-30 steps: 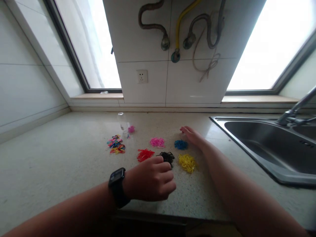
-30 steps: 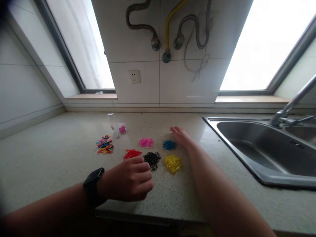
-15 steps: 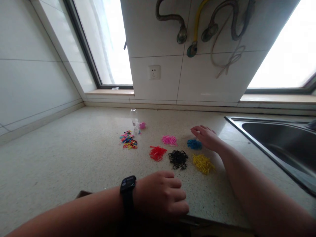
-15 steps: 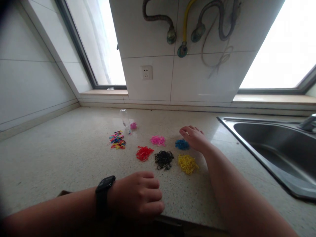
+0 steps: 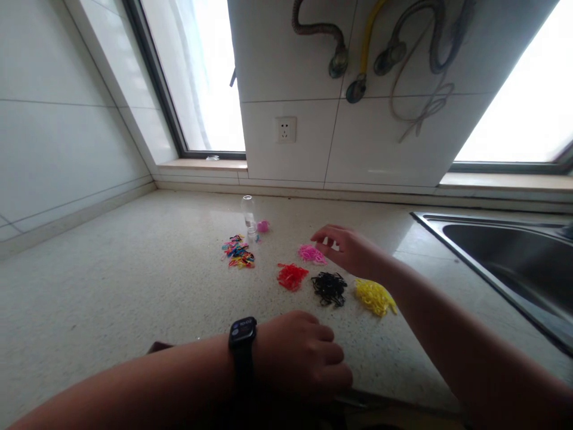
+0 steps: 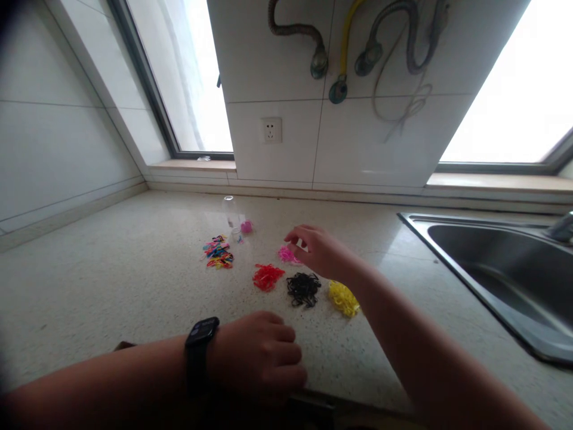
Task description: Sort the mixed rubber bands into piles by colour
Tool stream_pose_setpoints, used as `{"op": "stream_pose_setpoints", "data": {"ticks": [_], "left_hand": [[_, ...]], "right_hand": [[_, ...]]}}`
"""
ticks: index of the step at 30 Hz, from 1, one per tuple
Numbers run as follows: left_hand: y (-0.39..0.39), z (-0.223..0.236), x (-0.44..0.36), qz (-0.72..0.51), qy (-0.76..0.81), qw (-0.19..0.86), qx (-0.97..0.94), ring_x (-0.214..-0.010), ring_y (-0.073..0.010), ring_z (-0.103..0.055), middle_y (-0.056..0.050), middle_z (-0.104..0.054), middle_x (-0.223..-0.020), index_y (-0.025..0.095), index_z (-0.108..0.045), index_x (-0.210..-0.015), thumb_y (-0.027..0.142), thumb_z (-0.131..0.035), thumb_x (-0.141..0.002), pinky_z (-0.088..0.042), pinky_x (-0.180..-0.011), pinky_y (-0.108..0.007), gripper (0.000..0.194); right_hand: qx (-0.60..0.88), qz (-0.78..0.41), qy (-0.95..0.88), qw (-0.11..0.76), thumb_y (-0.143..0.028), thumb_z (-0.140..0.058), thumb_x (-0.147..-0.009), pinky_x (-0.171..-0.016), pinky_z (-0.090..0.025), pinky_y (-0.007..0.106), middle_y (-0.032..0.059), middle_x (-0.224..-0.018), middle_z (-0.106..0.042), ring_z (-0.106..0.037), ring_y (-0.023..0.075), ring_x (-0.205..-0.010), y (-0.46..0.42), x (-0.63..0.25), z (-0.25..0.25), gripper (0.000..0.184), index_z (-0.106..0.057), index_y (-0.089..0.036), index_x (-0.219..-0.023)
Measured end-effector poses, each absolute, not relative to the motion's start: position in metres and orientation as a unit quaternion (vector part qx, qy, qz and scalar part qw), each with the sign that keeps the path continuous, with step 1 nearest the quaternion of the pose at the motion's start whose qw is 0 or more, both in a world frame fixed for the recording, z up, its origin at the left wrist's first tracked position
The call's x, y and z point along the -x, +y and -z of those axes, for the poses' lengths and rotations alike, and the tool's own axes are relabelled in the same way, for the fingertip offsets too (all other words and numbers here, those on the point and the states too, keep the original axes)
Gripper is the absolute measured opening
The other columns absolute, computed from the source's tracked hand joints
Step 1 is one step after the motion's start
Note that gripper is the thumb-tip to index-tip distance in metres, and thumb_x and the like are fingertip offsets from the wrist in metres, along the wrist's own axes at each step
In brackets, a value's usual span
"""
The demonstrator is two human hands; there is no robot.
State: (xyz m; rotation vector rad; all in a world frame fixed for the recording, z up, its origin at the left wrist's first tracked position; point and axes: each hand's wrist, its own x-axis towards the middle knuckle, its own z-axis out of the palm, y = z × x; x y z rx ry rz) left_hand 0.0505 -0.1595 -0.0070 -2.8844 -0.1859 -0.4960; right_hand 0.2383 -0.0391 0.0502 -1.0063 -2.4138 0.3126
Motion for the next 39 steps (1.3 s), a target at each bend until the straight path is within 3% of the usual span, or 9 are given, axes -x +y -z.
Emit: {"op": "stream_pose_setpoints", "data": {"ticks": [6, 17, 23, 30, 39], "left_hand": [[-0.158, 0.012, -0.049, 0.157, -0.069, 0.079, 0.982, -0.061, -0.0141, -0.055, 0.000, -0.060, -0.071, 0.020, -0.055, -0.085, 0.036, -0.051, -0.096, -0.027, -0.046, -0.032, 0.021], [-0.154, 0.014, -0.049, 0.139, -0.065, 0.044, 0.987, -0.063, -0.0153, -0.057, -0.001, -0.062, -0.073, 0.020, -0.057, -0.089, 0.039, -0.051, -0.098, -0.030, -0.046, -0.033, 0.022], [-0.153, 0.016, -0.050, 0.151, -0.065, 0.042, 0.985, -0.062, -0.0145, -0.058, 0.000, -0.061, -0.070, 0.020, -0.058, -0.088, 0.038, -0.051, -0.097, -0.030, -0.047, -0.032, 0.022], [-0.153, 0.017, -0.050, 0.141, -0.062, 0.030, 0.988, -0.063, -0.0157, -0.059, -0.001, -0.063, -0.071, 0.020, -0.058, -0.091, 0.037, -0.052, -0.097, -0.031, -0.047, -0.032, 0.019], [-0.152, 0.016, -0.050, 0.161, -0.061, 0.037, 0.984, -0.060, -0.0151, -0.057, 0.001, -0.062, -0.068, 0.020, -0.057, -0.088, 0.040, -0.055, -0.094, -0.030, -0.046, -0.033, 0.021]], "right_hand": [[0.302, -0.088, -0.933, 0.175, -0.024, -0.057, -0.091, -0.077, -0.044, 0.029, 0.0062, -0.101, -0.073, -0.065, 0.0185, -0.085, -0.013, -0.172, -0.049, 0.023, -0.069, -0.020, -0.110], [0.343, -0.036, -0.938, 0.046, -0.020, -0.053, -0.093, -0.087, -0.048, 0.033, 0.0126, -0.122, -0.070, -0.067, 0.0259, -0.106, 0.040, -0.098, -0.014, 0.032, -0.066, -0.021, -0.122], [0.359, -0.034, -0.931, 0.055, -0.021, -0.054, -0.093, -0.089, -0.048, 0.031, 0.0108, -0.133, -0.064, -0.064, 0.0244, -0.113, 0.056, -0.079, 0.000, 0.037, -0.064, -0.024, -0.128], [0.382, -0.021, -0.922, 0.063, -0.025, -0.057, -0.092, -0.078, -0.049, 0.031, 0.0100, -0.118, -0.071, -0.068, 0.0246, -0.101, 0.055, -0.076, -0.001, 0.021, -0.073, -0.022, -0.105], [0.372, -0.036, -0.923, 0.096, -0.032, -0.058, -0.093, -0.076, -0.045, 0.028, 0.0074, -0.105, -0.074, -0.067, 0.0213, -0.093, 0.047, -0.088, -0.002, 0.018, -0.072, -0.023, -0.099]]}}
